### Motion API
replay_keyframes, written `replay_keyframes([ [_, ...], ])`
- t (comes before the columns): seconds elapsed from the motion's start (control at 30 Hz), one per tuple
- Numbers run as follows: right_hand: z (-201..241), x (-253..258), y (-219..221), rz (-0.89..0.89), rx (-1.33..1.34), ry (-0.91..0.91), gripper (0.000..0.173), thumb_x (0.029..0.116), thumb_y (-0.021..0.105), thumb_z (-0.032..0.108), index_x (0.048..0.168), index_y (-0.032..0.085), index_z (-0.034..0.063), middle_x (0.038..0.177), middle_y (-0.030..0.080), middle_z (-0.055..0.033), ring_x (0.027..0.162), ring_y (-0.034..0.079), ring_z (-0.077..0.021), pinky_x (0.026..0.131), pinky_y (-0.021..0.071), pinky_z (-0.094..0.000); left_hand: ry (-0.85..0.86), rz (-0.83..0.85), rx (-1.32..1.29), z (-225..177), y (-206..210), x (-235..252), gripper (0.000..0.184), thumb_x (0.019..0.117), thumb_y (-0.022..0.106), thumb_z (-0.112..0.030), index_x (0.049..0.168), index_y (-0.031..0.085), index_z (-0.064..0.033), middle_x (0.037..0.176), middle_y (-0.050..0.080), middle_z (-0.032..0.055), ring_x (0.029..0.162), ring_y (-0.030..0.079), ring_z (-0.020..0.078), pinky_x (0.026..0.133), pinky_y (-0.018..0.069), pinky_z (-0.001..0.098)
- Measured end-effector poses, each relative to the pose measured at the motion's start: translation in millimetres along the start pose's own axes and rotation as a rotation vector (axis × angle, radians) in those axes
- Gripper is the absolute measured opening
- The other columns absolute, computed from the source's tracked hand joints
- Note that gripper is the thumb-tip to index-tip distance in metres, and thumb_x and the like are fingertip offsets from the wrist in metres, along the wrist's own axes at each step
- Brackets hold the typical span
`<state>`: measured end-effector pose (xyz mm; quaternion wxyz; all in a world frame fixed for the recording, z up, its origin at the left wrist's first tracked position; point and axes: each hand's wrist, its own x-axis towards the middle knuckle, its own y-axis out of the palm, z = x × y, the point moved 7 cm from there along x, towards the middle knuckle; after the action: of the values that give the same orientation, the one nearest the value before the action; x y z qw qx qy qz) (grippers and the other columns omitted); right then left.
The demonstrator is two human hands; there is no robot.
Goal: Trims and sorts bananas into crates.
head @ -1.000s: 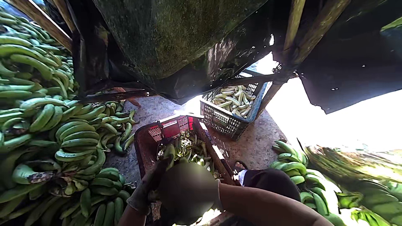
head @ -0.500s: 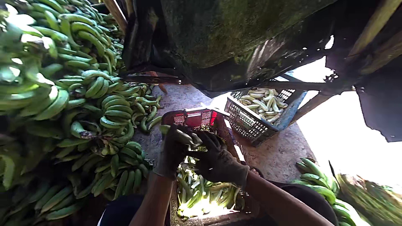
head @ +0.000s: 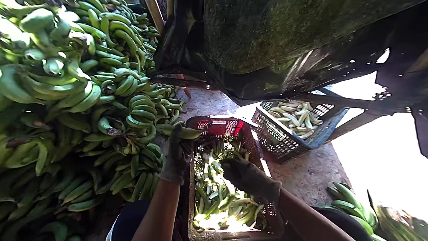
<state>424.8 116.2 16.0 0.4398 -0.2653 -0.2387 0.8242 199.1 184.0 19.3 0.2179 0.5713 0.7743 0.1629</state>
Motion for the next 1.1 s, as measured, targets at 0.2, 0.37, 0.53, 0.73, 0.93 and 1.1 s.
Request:
replay_keyframes([
  [0.2, 20, 3, -33, -0.21, 0.403, 0.167, 0.04, 0.1012, 0.064, 0.033, 0.135, 0.057, 0.0129, 0.091, 0.069, -0.0064, 0.067, 0.068, -0.0153, 0.065, 0.0604, -0.0351, 0.104, 0.118, -0.048, 9, 37, -57, 0.053, 0.0954, 0.069, -0.014, 0.141, 0.043, -0.0043, 0.111, 0.068, 0.0151, 0.093, 0.071, 0.0247, 0.081, 0.0632, 0.0408],
  [0.37, 22, 1, -36, -0.23, 0.465, 0.072, 0.036, 0.0991, 0.064, 0.032, 0.129, 0.061, 0.0119, 0.084, 0.069, -0.0005, 0.063, 0.067, -0.0114, 0.059, 0.0609, -0.0301, 0.263, 0.146, 0.133, 6, 33, -56, 0.046, 0.0874, 0.079, -0.012, 0.127, 0.057, -0.0037, 0.097, 0.07, 0.0068, 0.077, 0.067, 0.013, 0.067, 0.0586, 0.0266],
  [0.53, 3, 4, -22, 0.092, 0.556, 0.471, 0.047, 0.1073, 0.047, 0.046, 0.139, 0.049, 0.0118, 0.078, 0.063, -0.0109, 0.056, 0.062, -0.0198, 0.054, 0.0554, -0.0345, 0.137, 0.302, 0.28, 28, 32, -46, 0.045, 0.0887, 0.077, -0.012, 0.128, 0.058, -0.0031, 0.11, 0.07, 0.0068, 0.098, 0.068, 0.0149, 0.085, 0.0585, 0.0311],
  [0.73, 11, 2, -34, -0.268, 0.461, 0.04, 0.039, 0.1018, 0.058, 0.038, 0.128, 0.06, 0.0085, 0.081, 0.068, -0.0014, 0.061, 0.066, -0.0107, 0.056, 0.06, -0.0297, 0.224, 0.227, 0.146, 16, 37, -44, 0.034, 0.0901, 0.075, -0.011, 0.122, 0.063, -0.0084, 0.097, 0.07, 0.004, 0.079, 0.066, 0.0105, 0.068, 0.0577, 0.0248],
  [0.93, -35, 10, 5, 0.185, 0.412, 0.427, 0.059, 0.1043, 0.041, 0.061, 0.141, 0.052, 0.0169, 0.089, 0.067, -0.0126, 0.063, 0.067, -0.024, 0.059, 0.0588, -0.0426, 0.059, 0.388, -0.076, 8, 39, -41, 0.041, 0.1022, 0.058, -0.029, 0.139, 0.051, -0.0127, 0.115, 0.068, 0.0128, 0.101, 0.07, 0.0232, 0.085, 0.0609, 0.0381],
  [1.1, 0, 12, -27, -0.175, 0.021, -0.104, 0.047, 0.0991, 0.062, 0.042, 0.145, 0.057, 0.0346, 0.125, 0.068, -0.0022, 0.113, 0.064, -0.015, 0.098, 0.0534, -0.0412, 0.019, 0.31, 0.162, 18, 19, -29, 0.048, 0.1084, 0.036, -0.049, 0.125, 0.06, -0.0112, 0.093, 0.067, 0.0053, 0.078, 0.066, 0.0142, 0.068, 0.059, 0.0319],
])
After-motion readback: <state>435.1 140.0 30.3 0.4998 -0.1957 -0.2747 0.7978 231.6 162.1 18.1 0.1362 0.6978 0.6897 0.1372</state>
